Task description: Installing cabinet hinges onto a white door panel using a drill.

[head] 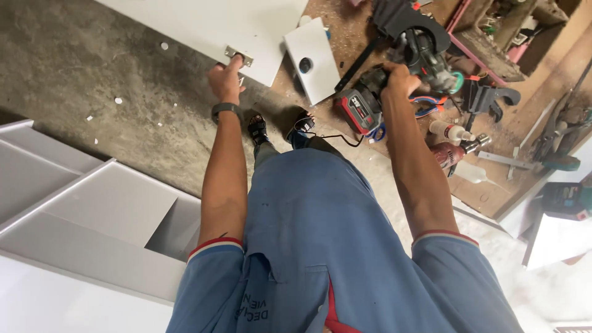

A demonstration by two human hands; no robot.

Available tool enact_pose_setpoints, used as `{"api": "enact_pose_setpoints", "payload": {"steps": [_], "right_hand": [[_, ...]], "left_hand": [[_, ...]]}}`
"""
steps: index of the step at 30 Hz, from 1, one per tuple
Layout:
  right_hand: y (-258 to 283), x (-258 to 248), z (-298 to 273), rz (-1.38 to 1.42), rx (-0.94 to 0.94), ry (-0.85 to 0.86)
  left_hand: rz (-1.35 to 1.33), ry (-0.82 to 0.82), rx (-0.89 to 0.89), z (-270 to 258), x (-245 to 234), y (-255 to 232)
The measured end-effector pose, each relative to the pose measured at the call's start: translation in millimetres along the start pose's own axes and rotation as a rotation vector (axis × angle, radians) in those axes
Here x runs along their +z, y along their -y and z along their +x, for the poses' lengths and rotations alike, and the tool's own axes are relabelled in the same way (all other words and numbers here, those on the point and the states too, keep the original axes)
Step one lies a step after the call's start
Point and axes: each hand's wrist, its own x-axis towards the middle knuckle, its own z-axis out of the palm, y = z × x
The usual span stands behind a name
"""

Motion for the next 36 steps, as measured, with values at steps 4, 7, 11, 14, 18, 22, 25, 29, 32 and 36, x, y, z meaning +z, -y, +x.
{"api": "enact_pose_setpoints", "payload": {"steps": [4, 7, 11, 14, 18, 22, 25, 29, 32, 36], "right_hand": [[0, -36, -39, -0.041, -0.161, -0.11], [12, -59, -97, -0.094, -0.388, -0.107], [45, -91, -201, -0.056, -0.684, 0.145], [47, -129, -239, -0.008, -0.758, 0.419], [66, -173, -254, -0.334, -0.992, 0.625], [94, -150, -295, -0.41, -0.83, 0.931], [113, -102, -332, -0.283, -0.642, 1.022], [117, -54, -336, -0.584, -0.594, 1.026], [111, -18, -326, -0.772, -0.754, 1.117], [101, 28, -324, -0.852, -0.521, 1.087]], "left_hand": [[0.06, 0.016, 0.035, -12, 2, -11], [0.035, 0.029, 0.044, -16, 2, -17], [-0.003, 0.032, 0.06, -20, 0, -18], [0.006, 0.019, 0.066, -19, 2, -18], [0.015, 0.0, 0.072, -7, 7, -2], [0.088, -0.038, 0.184, 3, 12, 10], [0.085, -0.045, 0.176, 7, 14, 14], [0.078, -0.033, 0.19, 6, 16, 12], [0.094, -0.093, 0.198, 0, 15, 7], [0.086, -0.108, 0.235, 2, 16, 11]]}}
